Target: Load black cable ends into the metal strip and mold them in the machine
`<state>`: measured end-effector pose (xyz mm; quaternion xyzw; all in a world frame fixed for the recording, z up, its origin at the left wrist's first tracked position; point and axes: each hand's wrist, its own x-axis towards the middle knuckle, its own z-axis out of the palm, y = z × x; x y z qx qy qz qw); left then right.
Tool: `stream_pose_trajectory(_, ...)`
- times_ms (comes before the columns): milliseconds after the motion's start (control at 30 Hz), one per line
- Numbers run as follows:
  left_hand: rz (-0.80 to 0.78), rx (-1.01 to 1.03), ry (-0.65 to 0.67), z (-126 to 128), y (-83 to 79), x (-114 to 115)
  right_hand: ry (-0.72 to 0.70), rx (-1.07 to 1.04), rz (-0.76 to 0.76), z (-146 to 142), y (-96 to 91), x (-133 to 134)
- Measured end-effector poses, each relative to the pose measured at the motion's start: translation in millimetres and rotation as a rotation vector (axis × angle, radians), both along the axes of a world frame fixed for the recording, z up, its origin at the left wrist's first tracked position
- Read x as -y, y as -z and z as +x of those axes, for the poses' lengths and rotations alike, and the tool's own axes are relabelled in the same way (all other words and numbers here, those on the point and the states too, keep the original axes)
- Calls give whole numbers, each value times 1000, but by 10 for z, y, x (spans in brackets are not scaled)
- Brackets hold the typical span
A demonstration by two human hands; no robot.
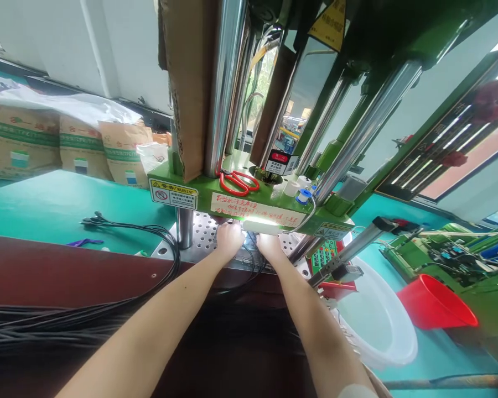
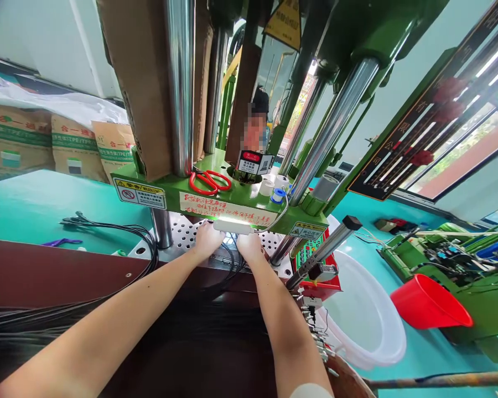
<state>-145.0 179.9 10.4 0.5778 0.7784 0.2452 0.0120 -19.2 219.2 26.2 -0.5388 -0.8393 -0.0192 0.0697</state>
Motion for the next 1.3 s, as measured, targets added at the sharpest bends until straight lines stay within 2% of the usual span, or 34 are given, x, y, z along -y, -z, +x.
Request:
stream_pose_trajectory(200,27,-21,68,-28,2,-11,13,-24,-4,-18,50,-34)
stream_pose_trajectory(333,43,-17,71,3,-59,-10,-31,-36,-10,-2,-21,-49)
stream_pose_trajectory(500,108,-5,91,175,-124,48,-125,-39,0,-13,-109,-37)
stream_pose_trajectory(600,115,-1,153,221,-92,60,-166,-19,-2,-44,-111,7)
stream_pose_trajectory(767,118,-2,198,144,-5,8,-170,18,9,-130,-72,37)
stream_pose_trajectory(1067,149,-39,179,124,97,-70,-150,36,65,-216,49,-11)
stream_pose_trajectory(1300,184,-121,142,150,54,-84,-181,18,105,-197,-25,1)
